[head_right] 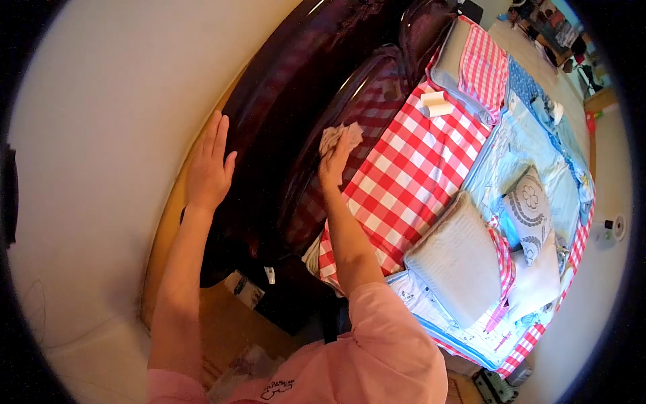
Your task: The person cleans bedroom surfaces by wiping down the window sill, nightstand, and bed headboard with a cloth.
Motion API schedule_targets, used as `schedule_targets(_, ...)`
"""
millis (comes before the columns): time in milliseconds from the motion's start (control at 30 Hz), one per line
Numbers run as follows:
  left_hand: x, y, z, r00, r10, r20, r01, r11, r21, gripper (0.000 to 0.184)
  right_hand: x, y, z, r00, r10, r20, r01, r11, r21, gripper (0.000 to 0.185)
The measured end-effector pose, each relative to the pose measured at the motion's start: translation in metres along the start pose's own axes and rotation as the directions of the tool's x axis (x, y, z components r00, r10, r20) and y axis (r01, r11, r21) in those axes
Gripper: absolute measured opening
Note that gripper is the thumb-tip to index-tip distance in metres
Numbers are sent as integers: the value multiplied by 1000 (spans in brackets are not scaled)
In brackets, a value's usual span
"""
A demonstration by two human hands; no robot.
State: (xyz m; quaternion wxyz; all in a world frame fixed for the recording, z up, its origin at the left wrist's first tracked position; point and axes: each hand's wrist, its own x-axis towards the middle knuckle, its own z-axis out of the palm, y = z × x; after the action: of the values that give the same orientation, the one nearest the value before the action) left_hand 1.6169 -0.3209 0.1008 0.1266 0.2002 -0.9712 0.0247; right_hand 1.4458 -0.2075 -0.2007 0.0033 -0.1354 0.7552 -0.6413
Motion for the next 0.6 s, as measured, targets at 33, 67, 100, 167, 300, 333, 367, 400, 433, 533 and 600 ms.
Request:
schedule_targets(33,1,1,-1,1000,-19,21,19,1000,5,69,17,6,0,1000,15,9,-15,1000,-6,61)
schedule_targets(67,1,0,0,1000,-21,23,20,1000,4,69,28,6,-3,996,88,15,-88,996,-1,60)
schedule_targets(100,2,0,0,1000,-16,19,16,1000,14,69,32,6,-6,986,163,23,-163,987,3,59)
schedule_targets(167,1,2,-1,1000,-11,20,10,1000,17,69,3,41,6,986,154,-57,-156,987,-39,57)
schedule_targets(300,6,0,-1,1000,16,12,-16,1000,0,69,-84,97,26,956,232,-180,-264,947,-183,51)
schedule_targets(333,6,0,0,999,32,-10,-32,999,5,69,-100,104,25,945,270,-184,-308,925,-224,49)
schedule_targets(367,6,-1,1,999,35,-11,-35,999,6,69,-111,111,22,939,287,-190,-331,903,-273,48)
schedule_targets(400,6,-1,1,1000,13,8,-13,1000,1,69,-116,118,19,933,296,-203,-349,879,-325,46)
schedule_targets(433,4,0,1,1000,-9,30,9,1000,-4,69,-114,127,18,931,291,-219,-356,854,-379,45)
schedule_targets(533,6,1,-1,999,-5,40,5,1000,-1,68,-54,148,15,952,100,-289,-238,837,-492,41)
schedule_targets(600,8,3,-3,998,-10,55,9,1000,9,68,47,132,14,953,0,-301,-71,973,-222,43)
